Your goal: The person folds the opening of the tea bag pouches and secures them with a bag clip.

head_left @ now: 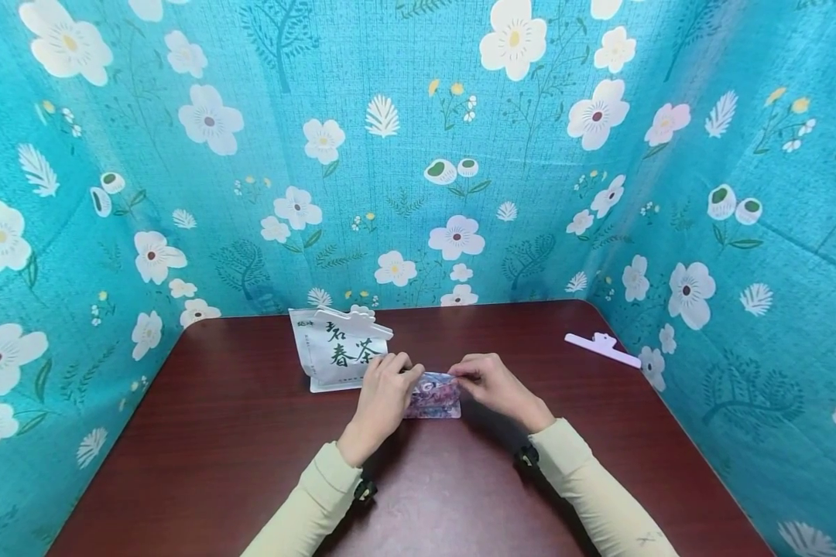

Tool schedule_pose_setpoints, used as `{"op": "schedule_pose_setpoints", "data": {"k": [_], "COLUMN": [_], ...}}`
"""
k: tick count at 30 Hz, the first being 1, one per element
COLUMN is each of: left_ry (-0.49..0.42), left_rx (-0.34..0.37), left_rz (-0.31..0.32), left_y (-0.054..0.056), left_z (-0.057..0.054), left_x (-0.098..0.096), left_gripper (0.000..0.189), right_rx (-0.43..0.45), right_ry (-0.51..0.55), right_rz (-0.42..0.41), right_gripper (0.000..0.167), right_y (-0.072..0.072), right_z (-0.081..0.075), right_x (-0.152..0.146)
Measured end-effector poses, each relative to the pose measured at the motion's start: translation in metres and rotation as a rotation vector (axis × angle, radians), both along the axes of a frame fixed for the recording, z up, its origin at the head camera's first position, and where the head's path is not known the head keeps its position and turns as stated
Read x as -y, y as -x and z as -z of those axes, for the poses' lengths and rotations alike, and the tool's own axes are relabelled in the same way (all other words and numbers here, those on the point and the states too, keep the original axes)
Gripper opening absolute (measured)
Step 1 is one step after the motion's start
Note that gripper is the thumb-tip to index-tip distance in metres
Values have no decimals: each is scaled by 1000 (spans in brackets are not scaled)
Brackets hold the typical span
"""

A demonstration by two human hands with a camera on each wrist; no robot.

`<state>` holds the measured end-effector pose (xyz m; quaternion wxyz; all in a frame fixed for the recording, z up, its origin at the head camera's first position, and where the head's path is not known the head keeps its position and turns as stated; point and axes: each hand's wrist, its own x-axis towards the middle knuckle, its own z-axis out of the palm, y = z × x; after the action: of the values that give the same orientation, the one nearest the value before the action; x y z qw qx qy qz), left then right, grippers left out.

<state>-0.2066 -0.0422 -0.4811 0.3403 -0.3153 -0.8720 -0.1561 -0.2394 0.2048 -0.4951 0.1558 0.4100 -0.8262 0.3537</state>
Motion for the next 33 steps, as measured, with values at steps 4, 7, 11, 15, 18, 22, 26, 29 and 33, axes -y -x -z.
{"op": "schedule_pose_setpoints", "data": {"k": [4,7,11,15,18,22,26,29,33], "left_ry": [5,6,13,35,43,33,26,21,1], "left_rx": [4,5,-1,5,8,-6,-4,0,-7], "left_rz": [-5,-5,-5,-17,-24,-20,-20,-18,-10], "left_y": [0,0,1,1,1,2,2,2,2], "left_z": [0,1,1,1,1,2,2,2,3], "left_x": [0,0,0,0,-1,-1,-1,0,0], "left_gripper": [10,11,10,10,10,11,12,12,12], "right_rx": [8,63,123,117,78,-3,-37,-16,17], "right_ry": [-6,-8,12,32,31,21,6,12,43], "right_rz": [17,39,37,17,16,22,37,50,53], "right_gripper": [22,18,18,20,17,14,13,12,13], "right_y": [0,-2,-3,-4,-2,1,2,1,-1], "right_z": [1,-1,-2,-2,-2,-3,-5,-5,-5], "right_x": [0,1,3,9,12,16,19,20,22]}}
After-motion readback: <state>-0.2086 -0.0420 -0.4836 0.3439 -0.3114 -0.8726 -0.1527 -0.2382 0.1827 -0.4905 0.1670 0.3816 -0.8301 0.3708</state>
